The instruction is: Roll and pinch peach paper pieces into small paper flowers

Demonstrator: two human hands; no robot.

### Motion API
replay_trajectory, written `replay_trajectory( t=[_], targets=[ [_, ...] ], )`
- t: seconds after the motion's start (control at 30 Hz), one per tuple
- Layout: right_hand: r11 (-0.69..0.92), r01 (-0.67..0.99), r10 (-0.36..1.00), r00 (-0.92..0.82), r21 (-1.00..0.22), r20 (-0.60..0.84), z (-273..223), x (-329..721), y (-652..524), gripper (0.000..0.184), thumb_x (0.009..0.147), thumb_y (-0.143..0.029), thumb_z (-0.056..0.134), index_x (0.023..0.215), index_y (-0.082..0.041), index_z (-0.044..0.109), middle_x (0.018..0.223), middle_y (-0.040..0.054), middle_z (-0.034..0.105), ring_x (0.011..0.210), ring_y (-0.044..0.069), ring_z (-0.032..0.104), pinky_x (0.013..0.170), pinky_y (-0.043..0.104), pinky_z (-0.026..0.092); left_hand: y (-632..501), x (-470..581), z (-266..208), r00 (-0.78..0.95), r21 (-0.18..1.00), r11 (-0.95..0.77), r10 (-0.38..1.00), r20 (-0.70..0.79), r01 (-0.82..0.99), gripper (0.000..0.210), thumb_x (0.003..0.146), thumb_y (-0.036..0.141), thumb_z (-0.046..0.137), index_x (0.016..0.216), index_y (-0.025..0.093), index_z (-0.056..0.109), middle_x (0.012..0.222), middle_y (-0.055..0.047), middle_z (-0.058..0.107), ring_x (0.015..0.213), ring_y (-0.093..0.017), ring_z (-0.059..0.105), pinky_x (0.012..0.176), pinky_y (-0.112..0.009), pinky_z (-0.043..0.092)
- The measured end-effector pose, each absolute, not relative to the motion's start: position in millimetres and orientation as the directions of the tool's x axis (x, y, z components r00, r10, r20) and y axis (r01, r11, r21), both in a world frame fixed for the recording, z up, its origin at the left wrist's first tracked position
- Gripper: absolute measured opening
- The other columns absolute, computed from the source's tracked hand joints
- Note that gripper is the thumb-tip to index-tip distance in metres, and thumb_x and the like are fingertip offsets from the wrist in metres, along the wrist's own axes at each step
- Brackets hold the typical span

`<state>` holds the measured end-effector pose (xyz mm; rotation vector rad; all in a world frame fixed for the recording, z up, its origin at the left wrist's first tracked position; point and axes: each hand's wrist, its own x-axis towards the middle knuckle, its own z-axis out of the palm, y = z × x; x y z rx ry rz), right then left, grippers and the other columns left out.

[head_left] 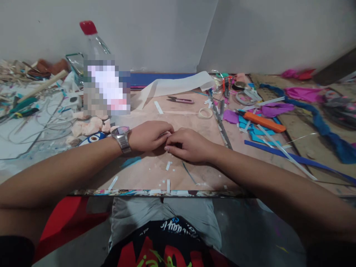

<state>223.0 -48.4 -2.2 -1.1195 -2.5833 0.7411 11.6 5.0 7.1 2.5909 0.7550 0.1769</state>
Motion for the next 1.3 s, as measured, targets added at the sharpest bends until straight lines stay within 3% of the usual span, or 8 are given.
replay_trajectory(
  t=[1.3],
  targets=[
    [0.573, 0.638, 0.741, -0.672, -0.514, -0.009, -5.0, 223.4, -47.6, 0.033, 0.099, -0.041, 0.055, 0.091, -0.015, 0.073, 0.087, 0.0042, 0.069, 0.078, 0.008, 0.049, 0.077, 0.023, 0.029, 4.3, 12.2, 4.7, 0.842, 0.402, -0.775, 0.539, 0.016, 0.488, 0.044, 0.1, 0.038, 0.037, 0.12, 0.016, 0.07, 0.116, -0.01, 0.075, 0.1, -0.023, 0.066, 0.087, -0.036, 0.044]
  ],
)
